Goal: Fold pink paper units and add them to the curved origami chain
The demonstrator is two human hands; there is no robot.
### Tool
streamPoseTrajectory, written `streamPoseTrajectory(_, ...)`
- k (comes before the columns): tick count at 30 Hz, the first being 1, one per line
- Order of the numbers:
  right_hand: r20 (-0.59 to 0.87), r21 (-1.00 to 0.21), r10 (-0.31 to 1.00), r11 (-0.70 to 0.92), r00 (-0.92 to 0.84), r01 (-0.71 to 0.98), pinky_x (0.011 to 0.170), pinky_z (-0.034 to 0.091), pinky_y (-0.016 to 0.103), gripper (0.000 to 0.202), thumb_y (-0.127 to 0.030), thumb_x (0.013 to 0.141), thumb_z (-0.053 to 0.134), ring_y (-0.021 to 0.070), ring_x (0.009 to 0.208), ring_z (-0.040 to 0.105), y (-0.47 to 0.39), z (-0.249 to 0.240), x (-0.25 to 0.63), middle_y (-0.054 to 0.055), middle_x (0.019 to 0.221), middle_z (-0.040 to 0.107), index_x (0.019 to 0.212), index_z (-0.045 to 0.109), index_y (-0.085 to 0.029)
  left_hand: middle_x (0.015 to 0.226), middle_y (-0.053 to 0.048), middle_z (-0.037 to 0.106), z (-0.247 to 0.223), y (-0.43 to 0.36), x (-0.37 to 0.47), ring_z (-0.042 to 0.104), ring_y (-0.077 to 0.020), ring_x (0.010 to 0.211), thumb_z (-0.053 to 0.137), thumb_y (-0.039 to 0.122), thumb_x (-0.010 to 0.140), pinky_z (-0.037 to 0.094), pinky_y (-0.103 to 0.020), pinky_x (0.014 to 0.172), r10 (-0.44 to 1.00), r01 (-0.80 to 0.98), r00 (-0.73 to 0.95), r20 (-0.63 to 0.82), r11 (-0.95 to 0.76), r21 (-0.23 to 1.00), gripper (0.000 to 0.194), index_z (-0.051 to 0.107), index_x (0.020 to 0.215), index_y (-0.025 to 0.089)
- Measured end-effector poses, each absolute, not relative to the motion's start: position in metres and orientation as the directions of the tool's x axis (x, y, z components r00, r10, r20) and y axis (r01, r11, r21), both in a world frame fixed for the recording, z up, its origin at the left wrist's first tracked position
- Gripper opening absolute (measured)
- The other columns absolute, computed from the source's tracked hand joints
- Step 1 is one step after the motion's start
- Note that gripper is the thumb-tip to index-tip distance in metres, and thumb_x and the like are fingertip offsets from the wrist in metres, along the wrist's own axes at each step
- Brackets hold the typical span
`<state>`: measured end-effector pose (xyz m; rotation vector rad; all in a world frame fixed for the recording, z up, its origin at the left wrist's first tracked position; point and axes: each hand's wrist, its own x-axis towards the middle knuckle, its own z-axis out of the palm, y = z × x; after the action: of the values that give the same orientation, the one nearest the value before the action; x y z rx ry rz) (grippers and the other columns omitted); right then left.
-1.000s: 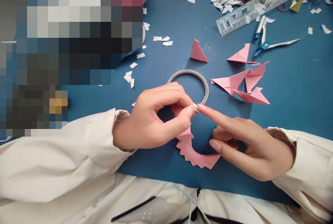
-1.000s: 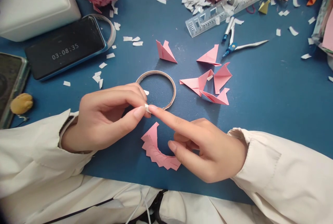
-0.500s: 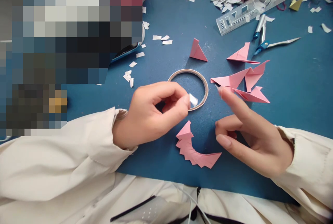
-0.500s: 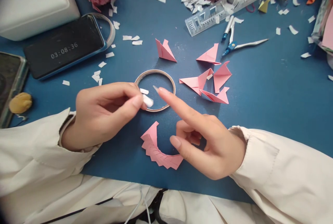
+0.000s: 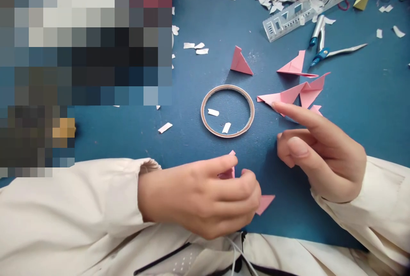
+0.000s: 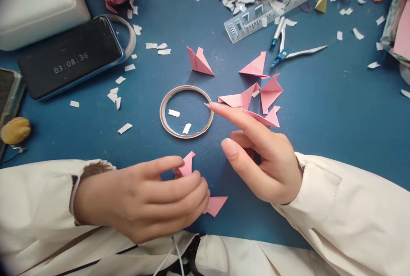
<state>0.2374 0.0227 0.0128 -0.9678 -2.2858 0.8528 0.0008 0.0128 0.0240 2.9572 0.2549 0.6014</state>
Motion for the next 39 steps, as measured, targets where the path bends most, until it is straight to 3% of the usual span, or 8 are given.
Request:
streamPoseTrajectory(3, 0.161, -0.849, 0.814, 0.402, -0.559, 0.342, 0.044, 0.041, 0.023, 0.036, -0.018, 0.099, 0.038, 0.01, 0.047, 0.048, 0.027, 0.018, 0.238, -0.005, 0.057, 0.044, 0.133, 0.049, -0.02, 0.104, -0.001, 0.07, 0.023, 0.012, -0.003, 0.059, -0.0161, 0.103, 0.044, 0.015, 0.095, 0.049, -0.037, 0.088, 0.178, 0.157, 0.929, 0.324, -0.983, 0.091, 0.025, 0.069, 0.097, 0.017)
streamPoseTrajectory(5, 0.173, -0.82, 0.785, 0.45, -0.595, 0.355, 0.047, 0.043, 0.022, 0.03, -0.02, 0.1, 0.038, 0.0094, 0.051, 0.051, 0.031, 0.021, 0.239, -0.003, 0.06, 0.049, 0.124, 0.056, -0.019, 0.106, -0.003, 0.07, 0.023, 0.017, -0.007, 0.059, -0.0178, 0.106, 0.045, 0.013, 0.095, 0.046, -0.042, 0.096, 0.214, 0.201, 0.932, 0.292, -0.977, 0.074, 0.024, 0.068, 0.098, 0.015)
streamPoseTrajectory(9, 0.295, -0.61, 0.628, 0.704, -0.72, 0.363, 0.052, 0.043, 0.027, 0.033, -0.02, 0.101, 0.028, 0.0128, 0.055, 0.051, 0.039, 0.024, 0.244, 0.001, 0.06, 0.052, 0.108, 0.06, -0.014, 0.114, -0.004, 0.069, 0.025, 0.032, -0.012, 0.058, -0.0211, 0.117, 0.042, 0.012, 0.098, 0.043, -0.046, 0.104, 0.302, 0.29, 0.919, 0.255, -0.953, 0.086, 0.025, 0.065, 0.106, 0.011)
streamPoseTrajectory(12, 0.338, -0.395, 0.411, 0.879, -0.847, 0.269, 0.048, 0.036, 0.032, 0.029, -0.02, 0.097, 0.038, 0.0153, 0.054, 0.045, 0.041, 0.02, 0.246, 0.003, 0.06, 0.053, 0.106, 0.061, -0.007, 0.113, -0.006, 0.07, 0.024, 0.04, -0.014, 0.059, -0.0227, 0.117, 0.044, 0.013, 0.098, 0.048, -0.042, 0.102, 0.323, 0.3, 0.902, 0.287, -0.946, 0.123, 0.022, 0.064, 0.107, 0.008)
streamPoseTrajectory(17, 0.346, -0.272, 0.348, 0.926, -0.871, 0.262, 0.047, 0.033, 0.032, 0.023, -0.012, 0.089, 0.045, 0.014, 0.054, 0.042, 0.035, 0.011, 0.242, 0.0, 0.059, 0.052, 0.101, 0.063, -0.004, 0.114, -0.01, 0.069, 0.021, 0.041, -0.016, 0.058, -0.0244, 0.121, 0.04, 0.011, 0.098, 0.051, -0.039, 0.099, 0.363, 0.312, 0.897, 0.251, -0.924, 0.223, 0.026, 0.062, 0.11, 0.006)
streamPoseTrajectory(22, 0.333, -0.252, 0.326, 0.935, -0.885, 0.249, 0.049, 0.036, 0.033, 0.026, -0.012, 0.087, 0.047, 0.0144, 0.056, 0.045, 0.033, 0.01, 0.242, 0.0, 0.061, 0.052, 0.107, 0.061, -0.002, 0.119, -0.015, 0.067, 0.022, 0.038, -0.018, 0.056, -0.0301, 0.124, 0.026, 0.009, 0.1, 0.049, -0.046, 0.099, 0.342, 0.279, 0.903, 0.259, -0.926, 0.253, 0.038, 0.063, 0.111, 0.004)
streamPoseTrajectory(34, 0.298, -0.243, 0.294, 0.943, -0.908, 0.225, 0.047, 0.039, 0.033, 0.027, -0.014, 0.089, 0.047, 0.0144, 0.054, 0.048, 0.039, 0.012, 0.241, -0.001, 0.061, 0.054, 0.109, 0.061, -0.002, 0.117, -0.01, 0.069, 0.027, 0.044, -0.018, 0.061, -0.0251, 0.119, 0.033, 0.01, 0.099, 0.055, -0.041, 0.097, 0.328, 0.273, 0.918, 0.224, -0.931, 0.243, 0.034, 0.067, 0.107, 0.01)
streamPoseTrajectory(39, 0.278, -0.246, 0.288, 0.943, -0.916, 0.223, 0.05, 0.04, 0.033, 0.027, -0.016, 0.089, 0.05, 0.0151, 0.056, 0.051, 0.039, 0.011, 0.242, 0.0, 0.063, 0.055, 0.11, 0.06, -0.002, 0.117, -0.013, 0.069, 0.027, 0.044, -0.017, 0.06, -0.026, 0.12, 0.035, 0.01, 0.098, 0.054, -0.042, 0.098, 0.318, 0.266, 0.924, 0.213, -0.934, 0.24, 0.033, 0.066, 0.108, 0.009)
